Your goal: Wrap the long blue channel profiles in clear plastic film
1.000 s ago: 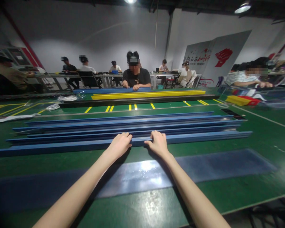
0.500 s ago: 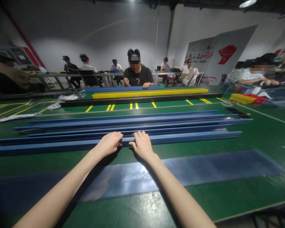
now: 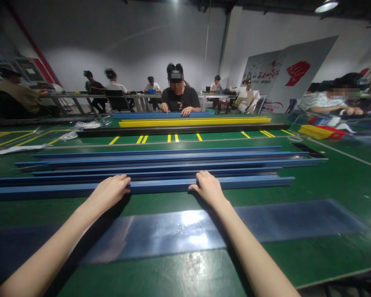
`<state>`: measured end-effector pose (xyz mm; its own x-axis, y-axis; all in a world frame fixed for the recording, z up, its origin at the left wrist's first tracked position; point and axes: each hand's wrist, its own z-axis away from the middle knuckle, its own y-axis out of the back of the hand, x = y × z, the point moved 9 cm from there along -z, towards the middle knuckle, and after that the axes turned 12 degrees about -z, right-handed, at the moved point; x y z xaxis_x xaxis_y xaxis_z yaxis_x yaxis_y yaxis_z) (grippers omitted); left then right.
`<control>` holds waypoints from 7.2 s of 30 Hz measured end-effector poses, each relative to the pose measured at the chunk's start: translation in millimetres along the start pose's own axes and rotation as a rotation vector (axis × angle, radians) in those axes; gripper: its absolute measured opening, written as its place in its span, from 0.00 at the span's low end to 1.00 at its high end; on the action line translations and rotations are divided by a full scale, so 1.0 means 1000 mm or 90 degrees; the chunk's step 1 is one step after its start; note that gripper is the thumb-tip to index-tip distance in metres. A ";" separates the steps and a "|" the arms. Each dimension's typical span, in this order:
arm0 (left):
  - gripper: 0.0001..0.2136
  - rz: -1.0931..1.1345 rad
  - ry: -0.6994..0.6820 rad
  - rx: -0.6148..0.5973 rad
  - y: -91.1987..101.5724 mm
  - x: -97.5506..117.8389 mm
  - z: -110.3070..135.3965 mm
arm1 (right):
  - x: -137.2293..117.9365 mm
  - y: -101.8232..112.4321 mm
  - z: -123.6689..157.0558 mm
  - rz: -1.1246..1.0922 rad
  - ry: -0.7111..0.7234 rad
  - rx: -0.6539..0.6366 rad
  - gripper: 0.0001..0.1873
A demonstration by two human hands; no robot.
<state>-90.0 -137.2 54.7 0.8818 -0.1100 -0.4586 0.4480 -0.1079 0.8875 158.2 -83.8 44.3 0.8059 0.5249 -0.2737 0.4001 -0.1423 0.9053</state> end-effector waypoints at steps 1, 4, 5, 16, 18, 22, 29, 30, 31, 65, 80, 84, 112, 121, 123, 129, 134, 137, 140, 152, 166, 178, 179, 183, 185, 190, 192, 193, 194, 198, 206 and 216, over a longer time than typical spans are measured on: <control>0.04 0.001 -0.003 0.013 0.003 0.003 -0.001 | -0.001 -0.001 -0.001 0.011 -0.002 -0.003 0.13; 0.07 0.035 -0.032 0.059 0.016 0.020 -0.008 | -0.008 -0.004 -0.007 0.021 -0.016 -0.010 0.12; 0.07 0.049 -0.048 0.072 0.020 0.028 -0.012 | -0.010 -0.005 -0.008 0.021 -0.021 -0.014 0.12; 0.06 0.222 -0.134 0.109 0.039 0.094 -0.042 | -0.054 -0.019 -0.016 -0.016 -0.002 -0.004 0.15; 0.06 0.221 -0.124 0.117 0.036 0.090 -0.041 | -0.056 -0.021 -0.016 -0.037 0.012 0.005 0.15; 0.06 0.219 -0.119 0.106 0.030 0.082 -0.040 | -0.056 -0.024 -0.016 -0.178 0.056 0.018 0.12; 0.07 0.213 -0.093 0.071 0.023 0.063 -0.042 | -0.036 -0.011 -0.008 -0.286 0.097 0.001 0.08; 0.07 0.207 -0.087 0.063 0.021 0.059 -0.042 | -0.028 -0.009 -0.006 -0.276 0.083 -0.002 0.08; 0.07 0.200 -0.081 0.053 0.019 0.055 -0.042 | -0.017 -0.005 -0.004 -0.267 0.066 0.006 0.08; 0.05 0.192 -0.118 0.067 0.049 0.105 -0.056 | -0.009 -0.011 -0.005 -0.196 -0.134 0.105 0.05; 0.05 0.166 -0.084 0.027 0.035 0.078 -0.056 | -0.033 -0.022 -0.019 -0.255 -0.094 0.020 0.04; 0.04 0.156 -0.091 0.034 0.036 0.078 -0.055 | -0.034 -0.018 -0.020 -0.255 -0.034 -0.036 0.04; 0.16 0.223 -0.175 0.109 0.060 0.131 -0.080 | 0.043 0.001 -0.002 -0.193 -0.052 0.008 0.12; 0.23 0.167 -0.136 0.180 0.047 0.149 -0.079 | 0.023 -0.004 0.008 0.021 0.051 0.010 0.17; 0.23 0.164 -0.130 0.199 0.047 0.150 -0.078 | 0.023 -0.004 0.008 0.031 0.058 0.013 0.17; 0.22 0.148 -0.109 0.265 0.050 0.150 -0.075 | 0.022 -0.005 0.008 0.040 0.058 0.016 0.17; 0.21 0.143 -0.102 0.308 0.052 0.149 -0.073 | 0.022 -0.005 0.008 0.046 0.061 0.019 0.18; 0.21 0.142 -0.097 0.322 0.053 0.148 -0.071 | 0.020 -0.005 0.009 0.054 0.067 0.021 0.17; 0.21 0.141 -0.098 0.320 0.053 0.148 -0.071 | 0.020 -0.004 0.009 0.065 0.068 0.023 0.17; 0.21 0.150 -0.116 0.267 0.048 0.148 -0.072 | 0.019 -0.006 0.013 0.115 0.069 0.006 0.14; 0.20 0.160 -0.131 0.251 0.046 0.150 -0.073 | 0.020 -0.008 0.015 0.132 0.072 -0.005 0.13; 0.08 0.313 -0.183 0.135 0.096 0.122 -0.059 | 0.018 -0.005 0.019 0.116 0.081 -0.039 0.14; 0.07 0.321 -0.217 0.102 0.097 0.125 -0.055 | 0.018 -0.003 0.020 0.102 0.084 -0.032 0.15; 0.06 0.279 -0.300 -0.054 0.082 0.140 -0.035 | 0.013 0.006 0.025 0.046 0.100 0.000 0.20; 0.08 0.226 -0.337 -0.117 0.070 0.151 -0.025 | 0.011 0.008 0.027 0.032 0.100 0.000 0.18; 0.12 0.168 -0.348 -0.172 0.054 0.162 -0.018 | 0.010 0.010 0.026 0.030 0.103 -0.007 0.17; 0.12 0.160 -0.342 -0.177 0.053 0.162 -0.020 | 0.010 0.010 0.026 0.037 0.105 -0.009 0.17; 0.12 0.157 -0.342 -0.181 0.052 0.161 -0.020 | 0.010 0.010 0.026 0.041 0.105 -0.009 0.17; 0.12 0.154 -0.345 -0.186 0.052 0.161 -0.021 | 0.010 0.010 0.026 0.047 0.104 -0.011 0.16; 0.12 0.152 -0.354 -0.197 0.047 0.163 -0.022 | 0.010 0.009 0.026 0.067 0.094 -0.018 0.16; 0.08 0.202 -0.333 -0.178 0.039 0.162 -0.029 | 0.009 0.009 0.026 0.068 0.097 -0.017 0.16; 0.10 0.188 -0.303 -0.149 0.034 0.158 -0.037 | 0.010 0.009 0.026 0.069 0.097 -0.021 0.16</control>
<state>69.8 -121.8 14.2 0.8352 -0.5381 -0.1137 0.2630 0.2091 0.9419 180.8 -101.6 41.3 0.7666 0.6299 -0.1245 0.2982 -0.1776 0.9378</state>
